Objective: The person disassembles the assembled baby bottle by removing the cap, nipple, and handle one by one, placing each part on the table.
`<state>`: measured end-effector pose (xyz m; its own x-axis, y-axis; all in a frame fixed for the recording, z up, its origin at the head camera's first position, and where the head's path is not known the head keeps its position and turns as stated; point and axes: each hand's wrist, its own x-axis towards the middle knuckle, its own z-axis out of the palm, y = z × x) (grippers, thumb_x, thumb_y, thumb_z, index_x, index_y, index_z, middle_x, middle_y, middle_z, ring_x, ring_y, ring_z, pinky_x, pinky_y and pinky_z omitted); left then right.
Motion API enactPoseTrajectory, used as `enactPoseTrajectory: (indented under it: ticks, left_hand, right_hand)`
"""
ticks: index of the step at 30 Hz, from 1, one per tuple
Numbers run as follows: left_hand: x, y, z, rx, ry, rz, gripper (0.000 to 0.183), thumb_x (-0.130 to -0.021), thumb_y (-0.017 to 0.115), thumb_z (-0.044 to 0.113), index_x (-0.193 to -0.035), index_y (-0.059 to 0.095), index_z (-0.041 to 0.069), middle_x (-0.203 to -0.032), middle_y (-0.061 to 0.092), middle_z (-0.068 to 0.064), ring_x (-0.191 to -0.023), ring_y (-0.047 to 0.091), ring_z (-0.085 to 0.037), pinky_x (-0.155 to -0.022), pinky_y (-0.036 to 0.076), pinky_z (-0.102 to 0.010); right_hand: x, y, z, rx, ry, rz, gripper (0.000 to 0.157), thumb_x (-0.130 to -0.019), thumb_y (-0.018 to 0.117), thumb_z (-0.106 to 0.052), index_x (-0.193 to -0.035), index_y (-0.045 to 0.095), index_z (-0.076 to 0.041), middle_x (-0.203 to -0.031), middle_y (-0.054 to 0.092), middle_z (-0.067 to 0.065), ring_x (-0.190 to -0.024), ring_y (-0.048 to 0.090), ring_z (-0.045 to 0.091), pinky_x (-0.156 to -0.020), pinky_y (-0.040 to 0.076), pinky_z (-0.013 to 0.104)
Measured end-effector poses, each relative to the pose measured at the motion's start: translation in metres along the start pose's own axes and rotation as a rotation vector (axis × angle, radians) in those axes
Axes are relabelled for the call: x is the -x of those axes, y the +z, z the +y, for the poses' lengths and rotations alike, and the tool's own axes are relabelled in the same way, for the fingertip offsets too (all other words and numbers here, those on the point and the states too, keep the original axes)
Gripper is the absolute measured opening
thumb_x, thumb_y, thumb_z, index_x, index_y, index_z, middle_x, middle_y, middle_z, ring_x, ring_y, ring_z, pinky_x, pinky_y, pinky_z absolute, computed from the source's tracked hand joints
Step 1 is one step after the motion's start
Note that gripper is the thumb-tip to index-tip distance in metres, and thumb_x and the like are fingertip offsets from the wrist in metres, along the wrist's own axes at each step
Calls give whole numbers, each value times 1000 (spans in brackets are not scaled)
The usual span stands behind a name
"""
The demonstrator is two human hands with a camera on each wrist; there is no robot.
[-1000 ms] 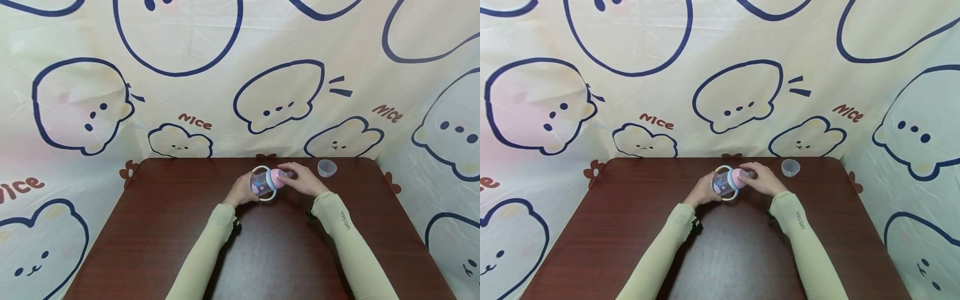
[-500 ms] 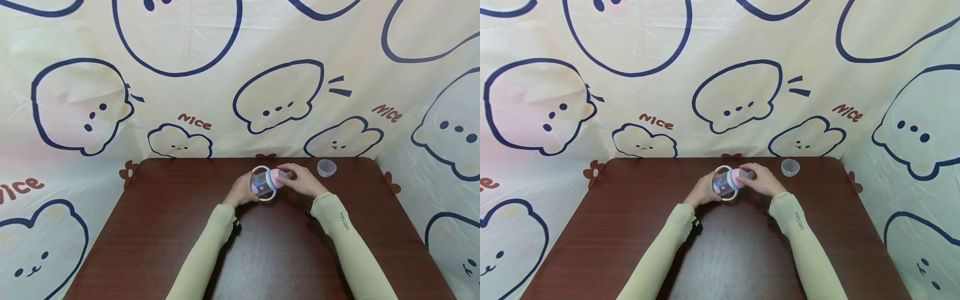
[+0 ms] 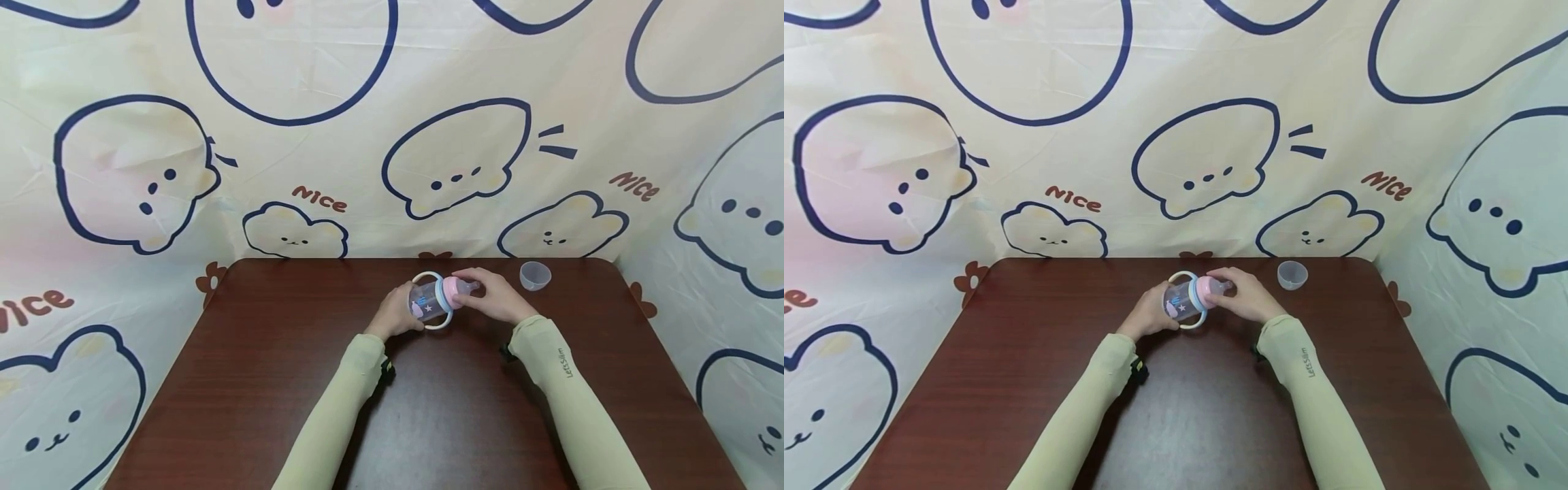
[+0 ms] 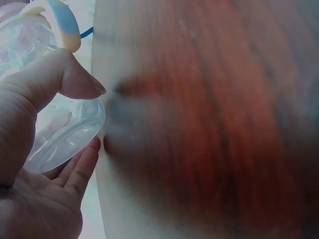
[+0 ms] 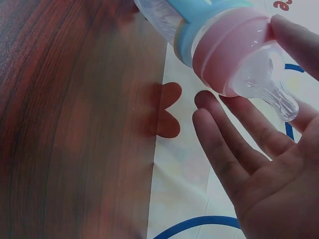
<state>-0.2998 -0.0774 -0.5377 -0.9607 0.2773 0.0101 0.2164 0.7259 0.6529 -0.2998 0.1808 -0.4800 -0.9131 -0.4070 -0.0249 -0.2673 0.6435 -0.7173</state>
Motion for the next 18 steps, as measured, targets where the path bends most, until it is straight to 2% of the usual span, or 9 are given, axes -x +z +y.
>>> enactPoseTrajectory:
  ticks: [6,12,18]
  left_hand:
    - [-1,0,-2,-7,3,-2,84,-60,99,13,-132,57,6,-116,67,-11,-104,61,-27,-96,52,-43]
    - [-1,1,-2,6,-18,-9,86,-61,99,13,-135,56,6,-119,66,-11,-106,61,-27,-97,52,-44]
    - [0,0,-2,-5,-1,2,84,-60,99,13,-131,57,6,-115,67,-11,-103,61,-27,-95,52,-43]
  right_hand:
    - [1,-1,-2,-10,10,-1,64,-90,80,-43,-147,56,-24,-149,56,7,-134,52,32,-112,43,59]
    - [3,-2,-4,-9,3,-7,64,-89,81,-40,-147,56,-25,-150,56,7,-133,53,32,-112,44,58]
    - [2,-3,-5,-13,-2,-3,61,-93,77,-39,-148,55,-23,-150,56,7,-133,54,31,-111,46,56]
